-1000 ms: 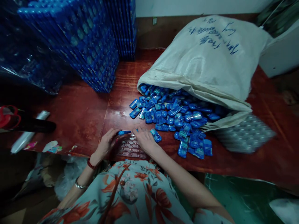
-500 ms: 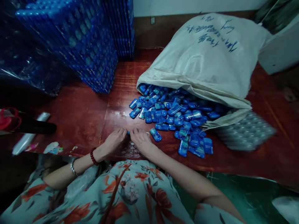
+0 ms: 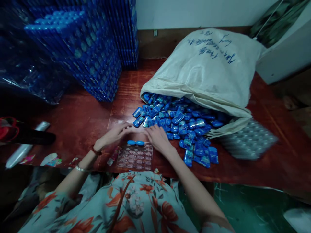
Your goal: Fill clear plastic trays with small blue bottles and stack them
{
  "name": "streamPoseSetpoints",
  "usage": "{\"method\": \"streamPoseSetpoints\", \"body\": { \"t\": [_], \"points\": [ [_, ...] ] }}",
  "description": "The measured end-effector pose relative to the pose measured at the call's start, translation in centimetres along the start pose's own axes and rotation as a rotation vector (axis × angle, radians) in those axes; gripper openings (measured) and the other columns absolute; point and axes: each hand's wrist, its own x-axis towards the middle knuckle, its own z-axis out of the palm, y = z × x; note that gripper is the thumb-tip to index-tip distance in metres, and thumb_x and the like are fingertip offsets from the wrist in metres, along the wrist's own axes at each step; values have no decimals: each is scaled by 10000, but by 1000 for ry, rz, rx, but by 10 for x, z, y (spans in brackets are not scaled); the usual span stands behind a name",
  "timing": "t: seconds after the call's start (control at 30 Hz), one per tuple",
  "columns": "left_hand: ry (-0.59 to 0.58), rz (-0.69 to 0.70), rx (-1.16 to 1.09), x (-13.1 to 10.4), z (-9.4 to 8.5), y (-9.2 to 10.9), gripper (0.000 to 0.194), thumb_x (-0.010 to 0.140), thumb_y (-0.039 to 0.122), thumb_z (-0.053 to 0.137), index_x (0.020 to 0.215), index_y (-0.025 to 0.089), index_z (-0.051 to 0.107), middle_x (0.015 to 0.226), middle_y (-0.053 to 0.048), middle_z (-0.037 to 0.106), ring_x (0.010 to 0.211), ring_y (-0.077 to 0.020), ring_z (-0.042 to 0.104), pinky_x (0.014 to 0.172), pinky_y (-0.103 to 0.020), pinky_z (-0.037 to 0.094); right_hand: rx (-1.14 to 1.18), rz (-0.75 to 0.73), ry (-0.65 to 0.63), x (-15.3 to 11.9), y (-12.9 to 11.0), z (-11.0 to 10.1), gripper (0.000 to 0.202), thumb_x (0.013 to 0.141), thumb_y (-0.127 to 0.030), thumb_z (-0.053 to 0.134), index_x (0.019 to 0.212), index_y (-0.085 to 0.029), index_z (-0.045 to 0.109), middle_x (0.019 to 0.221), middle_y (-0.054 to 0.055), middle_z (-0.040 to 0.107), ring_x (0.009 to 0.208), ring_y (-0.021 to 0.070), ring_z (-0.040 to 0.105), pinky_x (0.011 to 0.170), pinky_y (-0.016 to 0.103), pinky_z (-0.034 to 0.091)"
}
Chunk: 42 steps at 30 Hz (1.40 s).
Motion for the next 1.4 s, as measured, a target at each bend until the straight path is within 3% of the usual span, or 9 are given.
{"method": "streamPoseSetpoints", "body": {
  "t": [0.17, 0.3, 0.43, 0.53, 0.73, 0.93, 1.03, 1.23, 1.4],
  "points": [
    [74, -243, 106, 58, 25, -6, 391, 831, 294, 602, 1156, 95, 513, 1112, -158, 591, 963, -249, 588, 820, -334, 466, -175, 169, 48, 54, 11, 0, 403, 884, -337, 507, 1222, -119, 510, 1152, 176, 556, 1069, 304, 452, 826, 395, 357],
    [63, -272, 158, 68, 42, -10, 417, 798, 192, 619, 1185, 95, 497, 1042, -154, 617, 905, -251, 604, 771, -328, 479, -139, 117, -79, 75, 14, 3, 474, 807, -404, 613, 1167, -108, 526, 1152, 182, 552, 1078, 319, 458, 843, 406, 368],
    [171, -273, 39, 28, 38, -21, 284, 836, 171, 544, 1118, 157, 561, 986, -103, 611, 890, -218, 606, 788, -326, 484, -11, 63, -69, 61, 25, 6, 562, 756, -429, 662, 1177, -109, 470, 1091, 152, 590, 1015, 291, 517, 810, 364, 401],
    [255, -292, -38, -26, 28, -24, 290, 872, 168, 465, 1150, 159, 544, 1042, -103, 591, 943, -197, 596, 837, -331, 481, 237, 7, 42, 30, 31, 11, 391, 839, -353, 568, 1157, -156, 454, 1026, 97, 620, 914, 232, 581, 756, 311, 431],
    [523, -518, -241, -118, 29, 13, 325, 809, 348, 611, 1070, 170, 532, 931, -45, 636, 809, -171, 627, 710, -280, 525, 601, 147, 419, -51, 27, 22, 259, 874, -345, 519, 1102, -222, 511, 1012, 49, 648, 908, 189, 630, 784, 309, 490],
    [527, -213, -144, -107, 63, 47, 200, 898, 183, 460, 1069, 203, 561, 1003, -55, 631, 934, -159, 608, 825, -298, 522, 663, -22, 369, -79, 0, 39, 181, 880, -289, 516, 1020, -217, 605, 995, 52, 690, 936, 169, 649, 846, 326, 521],
    [464, -85, 43, -100, 70, 44, 343, 899, 95, 379, 1179, 232, 522, 1125, -80, 593, 1036, -179, 569, 868, -340, 515, 616, -154, 290, -77, -8, 51, 227, 899, -239, 462, 1063, -215, 617, 1044, 63, 688, 993, 168, 641, 878, 340, 524],
    [429, -61, 173, -112, 62, 31, 400, 892, 91, 409, 1257, 239, 477, 1088, -93, 594, 972, -179, 576, 799, -312, 535, 489, -260, 349, -62, -17, 63, 263, 903, -165, 444, 1111, -180, 604, 1118, 81, 667, 1053, 150, 616, 887, 283, 505],
    [374, 15, 199, -112, 65, 30, 364, 917, 105, 377, 1256, 194, 477, 1123, -119, 580, 1020, -191, 552, 844, -338, 508, 212, -252, 113, -53, -26, 46, 341, 859, -67, 412, 1124, -173, 597, 1139, 104, 645, 1019, 172, 617, 813, 266, 501]
  ]
}}
